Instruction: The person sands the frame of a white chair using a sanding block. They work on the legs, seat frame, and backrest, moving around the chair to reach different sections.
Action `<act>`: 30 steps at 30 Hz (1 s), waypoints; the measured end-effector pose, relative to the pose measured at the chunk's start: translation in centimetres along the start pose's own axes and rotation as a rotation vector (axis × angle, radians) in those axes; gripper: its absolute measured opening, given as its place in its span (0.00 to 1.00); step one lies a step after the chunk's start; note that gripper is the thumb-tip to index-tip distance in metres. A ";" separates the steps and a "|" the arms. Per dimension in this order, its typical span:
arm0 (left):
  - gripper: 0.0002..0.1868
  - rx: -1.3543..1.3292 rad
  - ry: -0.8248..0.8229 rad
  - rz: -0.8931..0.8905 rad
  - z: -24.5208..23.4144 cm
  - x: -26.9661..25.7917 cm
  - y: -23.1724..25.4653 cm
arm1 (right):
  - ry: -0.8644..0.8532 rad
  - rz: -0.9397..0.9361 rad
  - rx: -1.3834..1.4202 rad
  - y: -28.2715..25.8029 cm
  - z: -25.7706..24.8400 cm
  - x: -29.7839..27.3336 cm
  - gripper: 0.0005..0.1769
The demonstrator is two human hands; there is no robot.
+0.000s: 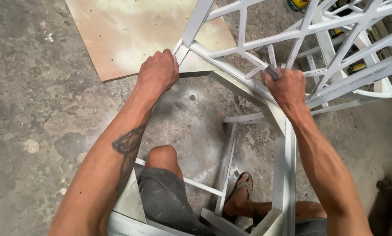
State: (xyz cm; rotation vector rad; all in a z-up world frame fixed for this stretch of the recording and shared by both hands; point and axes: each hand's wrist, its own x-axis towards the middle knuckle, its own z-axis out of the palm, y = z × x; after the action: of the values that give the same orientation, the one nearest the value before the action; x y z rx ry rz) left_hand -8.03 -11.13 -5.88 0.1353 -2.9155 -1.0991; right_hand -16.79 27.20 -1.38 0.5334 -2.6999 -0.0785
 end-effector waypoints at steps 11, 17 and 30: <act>0.22 -0.014 0.019 0.020 0.5 0.4 -0.3 | 0.111 -0.048 0.071 -1.0 -1.8 -0.5 0.23; 0.22 -0.008 0.004 0.004 0.6 0.0 0.0 | 0.192 -0.099 0.279 -1.0 -0.3 -0.9 0.30; 0.21 -0.008 -0.006 -0.018 -0.2 -0.6 0.3 | 0.203 -0.284 -0.015 -4.0 -0.9 -1.1 0.23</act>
State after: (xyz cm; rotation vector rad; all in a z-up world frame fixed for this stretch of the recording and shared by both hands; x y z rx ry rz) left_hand -7.41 -10.97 -5.58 0.1590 -2.9205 -1.1152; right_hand -14.08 23.88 -1.44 0.8685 -2.4101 -0.1142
